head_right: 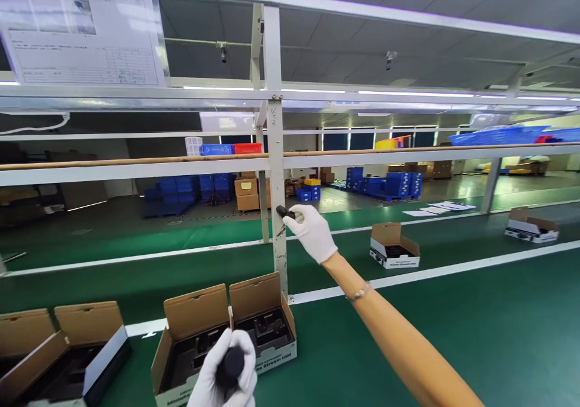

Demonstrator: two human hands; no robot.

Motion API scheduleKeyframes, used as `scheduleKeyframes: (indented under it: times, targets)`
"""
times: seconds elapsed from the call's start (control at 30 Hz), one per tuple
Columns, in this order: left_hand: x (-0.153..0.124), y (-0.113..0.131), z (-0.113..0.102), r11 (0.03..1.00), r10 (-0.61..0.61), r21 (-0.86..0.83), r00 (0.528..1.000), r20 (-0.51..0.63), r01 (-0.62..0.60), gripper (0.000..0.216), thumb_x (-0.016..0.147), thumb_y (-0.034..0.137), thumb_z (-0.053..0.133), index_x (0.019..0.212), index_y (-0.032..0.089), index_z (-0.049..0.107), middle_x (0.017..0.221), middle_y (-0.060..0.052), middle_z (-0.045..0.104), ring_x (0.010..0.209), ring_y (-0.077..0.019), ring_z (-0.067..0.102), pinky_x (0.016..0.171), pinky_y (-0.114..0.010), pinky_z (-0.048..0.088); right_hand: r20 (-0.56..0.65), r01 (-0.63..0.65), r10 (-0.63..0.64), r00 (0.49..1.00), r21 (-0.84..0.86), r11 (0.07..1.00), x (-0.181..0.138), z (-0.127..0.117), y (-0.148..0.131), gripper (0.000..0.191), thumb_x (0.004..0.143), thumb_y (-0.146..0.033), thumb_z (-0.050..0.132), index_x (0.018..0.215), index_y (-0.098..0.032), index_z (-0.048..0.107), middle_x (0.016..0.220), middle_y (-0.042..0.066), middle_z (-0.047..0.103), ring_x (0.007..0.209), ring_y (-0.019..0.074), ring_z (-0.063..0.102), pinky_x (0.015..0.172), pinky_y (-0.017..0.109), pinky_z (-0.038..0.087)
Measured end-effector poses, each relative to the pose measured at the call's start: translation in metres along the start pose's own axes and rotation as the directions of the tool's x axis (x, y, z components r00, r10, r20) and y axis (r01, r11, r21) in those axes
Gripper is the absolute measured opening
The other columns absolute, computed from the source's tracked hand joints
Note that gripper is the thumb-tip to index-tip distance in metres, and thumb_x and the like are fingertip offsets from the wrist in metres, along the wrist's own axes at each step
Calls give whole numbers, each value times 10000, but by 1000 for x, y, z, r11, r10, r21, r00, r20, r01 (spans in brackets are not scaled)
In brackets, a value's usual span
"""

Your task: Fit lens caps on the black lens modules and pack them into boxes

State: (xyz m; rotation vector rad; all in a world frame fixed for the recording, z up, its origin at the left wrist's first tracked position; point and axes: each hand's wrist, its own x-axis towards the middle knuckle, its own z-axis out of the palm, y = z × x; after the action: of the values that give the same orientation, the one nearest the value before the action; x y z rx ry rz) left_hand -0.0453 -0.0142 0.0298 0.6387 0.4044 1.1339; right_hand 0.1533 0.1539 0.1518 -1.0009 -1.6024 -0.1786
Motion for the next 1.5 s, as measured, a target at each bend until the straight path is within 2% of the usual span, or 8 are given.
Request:
scheduleKeyframes:
  times: [0.17, 0.37, 0.5, 0.63, 0.93, 1.23, 1.33, 1.5]
  targets:
    - [24, -14, 1, 999, 8, -34, 999, -39, -10, 466, 824, 619, 539, 864, 160, 610, 448, 67, 391, 278, -19, 99, 299, -190, 82, 483, -85, -2, 876, 158, 984, -76, -43, -75, 154, 719, -340, 700, 844, -286, 627, 728, -17, 622, 640, 174, 589, 581, 288, 499]
    - [27, -31, 6, 950, -71, -311, 986, -152, 21, 323, 808, 460, 645, 856, 146, 590, 654, 13, 556, 507, -66, 500, 517, -163, 441, 806, 9, -109, 583, 128, 992, -139, -46, -105, 262, 675, -197, 713, 909, -310, 683, 911, 13, 692, 759, 202, 633, 601, 283, 484]
    - [24, -36, 6, 950, -226, -255, 963, -150, 183, 396, 779, 539, 638, 781, 148, 576, 630, 7, 542, 486, -79, 480, 465, -181, 412, 799, 57, -110, 591, 94, 994, -149, -46, -93, 301, 697, -159, 684, 975, -274, 673, 979, 38, 689, 867, 219, 628, 680, 291, 485]
    - [24, -49, 12, 971, 26, 231, 927, -374, 66, 579, 789, 663, 523, 1052, 153, 599, 889, -77, 646, 743, -159, 611, 690, -249, 508, 810, 102, -74, 582, 18, 995, -154, -57, -90, 248, 713, -127, 635, 920, -260, 668, 927, 2, 676, 847, 188, 606, 720, 279, 467]
    - [34, -66, -1, 377, 294, 926, 944, -152, 32, 695, 882, 647, 163, 1434, 252, 309, 1375, -92, 534, 1225, -264, 529, 1057, -420, 423, 701, 109, 48, 711, -178, 978, -172, -87, -71, 276, 735, -128, 603, 976, -261, 620, 918, -15, 666, 817, 174, 580, 711, 287, 465]
    - [62, -61, -126, -583, 128, 806, 991, -28, 99, 672, 817, -29, 113, 1388, 124, 431, 1489, -164, 392, 1376, -354, 339, 1112, -593, 331, 572, -59, 116, 812, -118, 991, -178, -133, -59, 276, 680, -130, 615, 922, -261, 595, 934, -30, 658, 820, 136, 615, 707, 231, 518]
    - [65, -66, -122, -471, 135, 882, 990, 30, 37, 605, 842, 14, 134, 1315, 107, 499, 1405, -183, 478, 1344, -367, 371, 1127, -595, 289, 478, -71, 100, 873, -78, 994, -185, -136, -51, 355, 664, -128, 590, 991, -267, 591, 1025, -7, 667, 899, 160, 641, 751, 245, 545]
    - [64, -83, -59, 286, 136, 958, 990, -41, 0, 379, 952, 406, 316, 1142, 221, 587, 1329, -88, 542, 1297, -252, 432, 1174, -441, 284, 498, -300, 220, 839, 85, 950, -191, -138, -42, 409, 681, -139, 575, 1073, -255, 560, 1047, 16, 678, 893, 167, 674, 790, 263, 571]
